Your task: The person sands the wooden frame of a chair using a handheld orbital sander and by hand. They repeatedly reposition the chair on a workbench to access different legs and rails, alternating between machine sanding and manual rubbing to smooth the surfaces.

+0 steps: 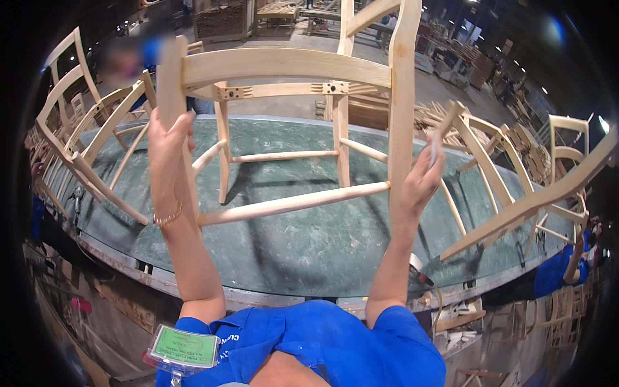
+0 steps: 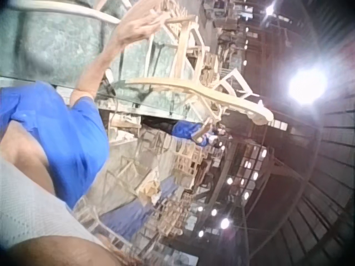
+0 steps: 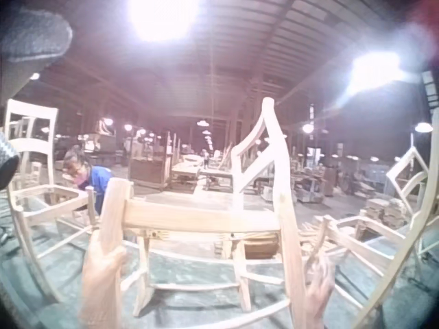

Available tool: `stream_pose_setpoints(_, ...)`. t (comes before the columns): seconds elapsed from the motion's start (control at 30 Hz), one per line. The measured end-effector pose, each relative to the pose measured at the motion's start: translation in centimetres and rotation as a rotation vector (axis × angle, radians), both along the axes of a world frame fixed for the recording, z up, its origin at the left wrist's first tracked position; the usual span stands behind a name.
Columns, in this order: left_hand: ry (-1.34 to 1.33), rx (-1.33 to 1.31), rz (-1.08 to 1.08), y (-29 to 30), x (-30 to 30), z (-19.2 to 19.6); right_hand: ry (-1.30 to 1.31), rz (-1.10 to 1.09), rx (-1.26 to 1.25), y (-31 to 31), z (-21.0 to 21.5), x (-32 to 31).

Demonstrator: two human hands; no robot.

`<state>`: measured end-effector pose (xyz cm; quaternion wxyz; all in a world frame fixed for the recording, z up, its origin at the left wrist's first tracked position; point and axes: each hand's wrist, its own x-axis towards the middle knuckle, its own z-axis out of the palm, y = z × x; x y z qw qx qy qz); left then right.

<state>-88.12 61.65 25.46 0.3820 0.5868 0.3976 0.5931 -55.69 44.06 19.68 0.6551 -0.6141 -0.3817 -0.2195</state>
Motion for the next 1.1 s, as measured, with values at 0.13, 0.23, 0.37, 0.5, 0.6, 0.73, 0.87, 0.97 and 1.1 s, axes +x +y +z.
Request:
stream_pose_setpoints(0.13, -0.061, 0.001, -0.001, -4.6, -0.6, -2.7, 0.079, 0.134, -0.066, -0.6, 0.0, 7.5)
stream_pose_setpoints(0.23, -0.206, 0.088, -0.084, -8.5, -2.5, -6.3, 0.101, 0.19, -0.153, -1.7, -1.2, 6.6)
stream_pose_setpoints(0.37, -0.203, 0.123, -0.008, -12.6, -4.2, -9.7, 0.156, 0.112, -0.111, -4.1, -3.8, 3.9)
stream_pose_setpoints(0.5, -0.159, 0.13, -0.01, -6.6, -7.8, -13.8, 0.161, 0.093, -0.019, -6.0, -7.4, -0.9)
stream_pose_setpoints(0.6, 0.356, 0.254, 0.383, -0.5, -9.1, -12.8, 0.131, 0.146, -0.033, -3.7, -8.6, -8.0)
stream_pose_setpoints(0.73, 0.176, 0.47, 0.024, -5.4, 0.0, -8.3, 0.008, 0.482, -0.524, -4.2, -9.1, -10.2)
stream_pose_setpoints(0.87, 0.119, 0.538, -0.004, -10.7, 4.3, -11.9, 0.015, 0.419, -0.246, -2.2, -9.5, -7.6)
stream_pose_setpoints(0.97, -0.135, 0.223, 0.145, -10.5, 3.3, -16.2, 0.155, 0.276, 0.004, 0.2, -10.0, -1.1)
stream_pose_setpoints(1.1, -0.005, 0.34, 0.21, -9.5, 1.4, -18.8, 0.516, 0.517, 0.104, 4.7, -12.4, 5.1)
